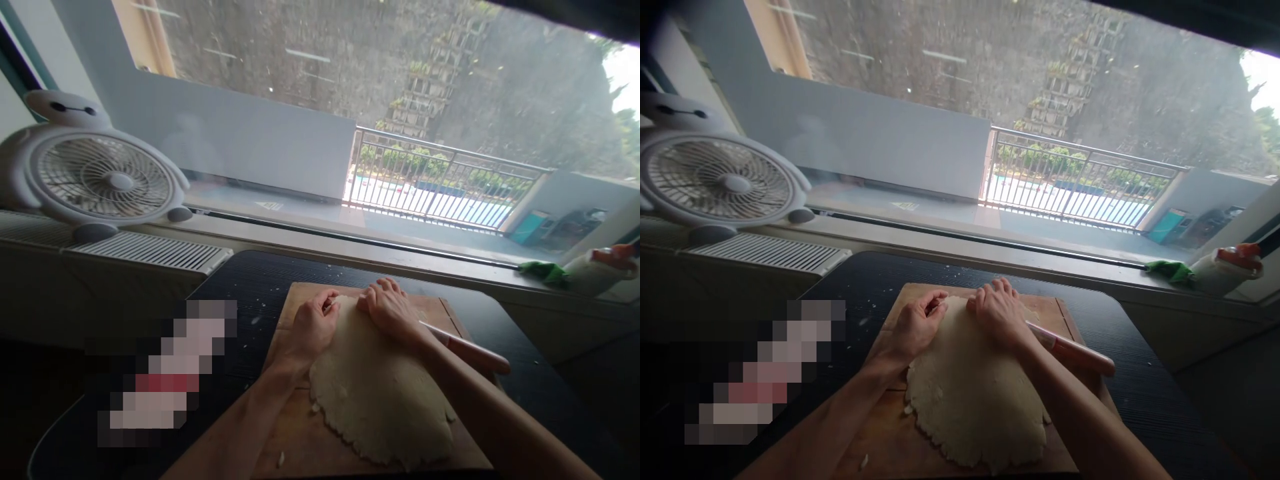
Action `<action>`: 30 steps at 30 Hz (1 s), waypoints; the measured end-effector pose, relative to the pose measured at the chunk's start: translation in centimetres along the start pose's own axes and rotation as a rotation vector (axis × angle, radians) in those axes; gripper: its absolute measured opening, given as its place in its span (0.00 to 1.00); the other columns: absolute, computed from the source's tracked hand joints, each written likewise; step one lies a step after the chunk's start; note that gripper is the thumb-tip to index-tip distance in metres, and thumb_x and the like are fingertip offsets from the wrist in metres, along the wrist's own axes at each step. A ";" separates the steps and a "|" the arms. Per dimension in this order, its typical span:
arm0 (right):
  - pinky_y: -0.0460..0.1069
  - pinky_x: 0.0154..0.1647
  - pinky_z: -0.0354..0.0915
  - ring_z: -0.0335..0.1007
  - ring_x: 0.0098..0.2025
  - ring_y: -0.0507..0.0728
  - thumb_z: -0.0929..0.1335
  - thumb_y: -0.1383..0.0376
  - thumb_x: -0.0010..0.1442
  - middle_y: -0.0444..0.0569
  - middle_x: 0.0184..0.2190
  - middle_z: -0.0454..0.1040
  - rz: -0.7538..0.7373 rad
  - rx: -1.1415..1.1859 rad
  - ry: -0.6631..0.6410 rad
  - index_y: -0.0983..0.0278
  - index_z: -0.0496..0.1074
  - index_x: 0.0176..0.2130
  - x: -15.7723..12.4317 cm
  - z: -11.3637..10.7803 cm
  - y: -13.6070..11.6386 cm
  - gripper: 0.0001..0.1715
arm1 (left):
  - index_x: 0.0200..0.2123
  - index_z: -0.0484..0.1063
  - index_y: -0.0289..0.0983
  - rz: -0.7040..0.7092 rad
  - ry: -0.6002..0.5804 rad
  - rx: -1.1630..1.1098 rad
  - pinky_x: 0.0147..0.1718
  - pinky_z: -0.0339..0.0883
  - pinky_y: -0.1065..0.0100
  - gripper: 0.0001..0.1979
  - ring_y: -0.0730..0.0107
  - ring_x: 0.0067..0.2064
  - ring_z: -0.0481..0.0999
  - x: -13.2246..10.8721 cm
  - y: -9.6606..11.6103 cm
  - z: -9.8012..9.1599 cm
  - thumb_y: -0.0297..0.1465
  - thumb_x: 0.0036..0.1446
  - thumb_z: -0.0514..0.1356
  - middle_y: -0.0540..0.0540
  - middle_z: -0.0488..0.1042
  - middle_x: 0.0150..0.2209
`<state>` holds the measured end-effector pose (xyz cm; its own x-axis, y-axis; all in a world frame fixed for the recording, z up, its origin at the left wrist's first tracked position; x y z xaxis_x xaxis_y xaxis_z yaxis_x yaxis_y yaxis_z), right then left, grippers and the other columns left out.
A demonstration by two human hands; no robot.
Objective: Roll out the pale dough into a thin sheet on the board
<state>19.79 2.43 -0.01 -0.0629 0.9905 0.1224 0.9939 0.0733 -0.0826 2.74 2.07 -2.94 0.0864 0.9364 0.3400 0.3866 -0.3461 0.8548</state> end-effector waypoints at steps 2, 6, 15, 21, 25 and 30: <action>0.57 0.56 0.43 0.40 0.61 0.61 0.50 0.55 0.64 0.52 0.55 0.58 -0.014 -0.008 0.117 0.61 0.66 0.46 -0.3 0.0 -0.1 0.25 | 0.43 0.70 0.38 0.006 0.005 0.003 0.35 0.66 0.73 0.13 0.70 0.37 0.75 0.0 0.1 0.0 0.34 0.55 0.54 0.47 0.75 0.38; 0.59 0.54 0.45 0.44 0.58 0.67 0.58 0.49 0.58 0.60 0.52 0.60 0.138 -0.050 0.120 0.66 0.69 0.43 2.0 -0.2 1.9 0.27 | 0.45 0.69 0.39 -0.002 0.007 0.048 0.30 0.64 0.73 0.15 0.72 0.30 0.73 0.1 0.3 -0.2 0.35 0.55 0.54 0.49 0.75 0.31; 0.53 0.52 0.50 0.50 0.55 0.60 0.51 0.53 0.63 0.53 0.49 0.65 0.035 0.062 0.098 0.62 0.68 0.43 1.4 0.4 0.8 0.26 | 0.46 0.69 0.34 -0.106 -0.015 0.029 0.27 0.62 0.73 0.19 0.70 0.29 0.72 0.8 0.1 -0.7 0.36 0.51 0.56 0.47 0.75 0.29; 0.50 0.40 0.56 0.65 0.40 0.59 0.56 0.47 0.60 0.55 0.37 0.71 0.156 -0.013 0.197 0.66 0.69 0.37 1.6 -1.0 4.8 0.28 | 0.18 0.72 0.35 -0.296 -0.447 0.044 0.17 0.53 0.74 0.09 0.72 0.20 0.66 3.8 0.2 1.8 0.35 0.40 0.61 0.50 0.69 0.18; 0.48 0.33 0.55 0.67 0.33 0.55 0.51 0.52 0.64 0.51 0.32 0.73 0.128 -0.021 0.171 0.61 0.70 0.36 -1.5 -1.9 5.0 0.27 | 0.16 0.68 0.35 -0.298 -0.453 0.073 0.15 0.49 0.75 0.06 0.76 0.19 0.62 4.3 0.6 3.0 0.32 0.37 0.61 0.53 0.66 0.17; 0.48 0.31 0.54 0.68 0.32 0.55 0.53 0.50 0.63 0.48 0.33 0.75 0.107 0.029 0.067 0.57 0.72 0.39 -4.1 -4.2 4.4 0.24 | 0.23 0.68 0.34 -0.195 -0.138 -0.036 0.18 0.53 0.75 0.13 0.76 0.22 0.62 0.7 0.5 1.1 0.38 0.49 0.54 0.51 0.67 0.22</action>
<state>24.77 -1.79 3.33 0.0503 0.9829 0.1770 0.9915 -0.0279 -0.1272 3.99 2.57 -2.70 0.1393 0.9839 0.1122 0.3752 -0.1573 0.9135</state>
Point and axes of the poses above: each hand's wrist, its own x-axis towards the middle knuckle, its own z-axis out of the palm, y = z × x, the point moved 6 cm from there along x, towards the middle knuckle
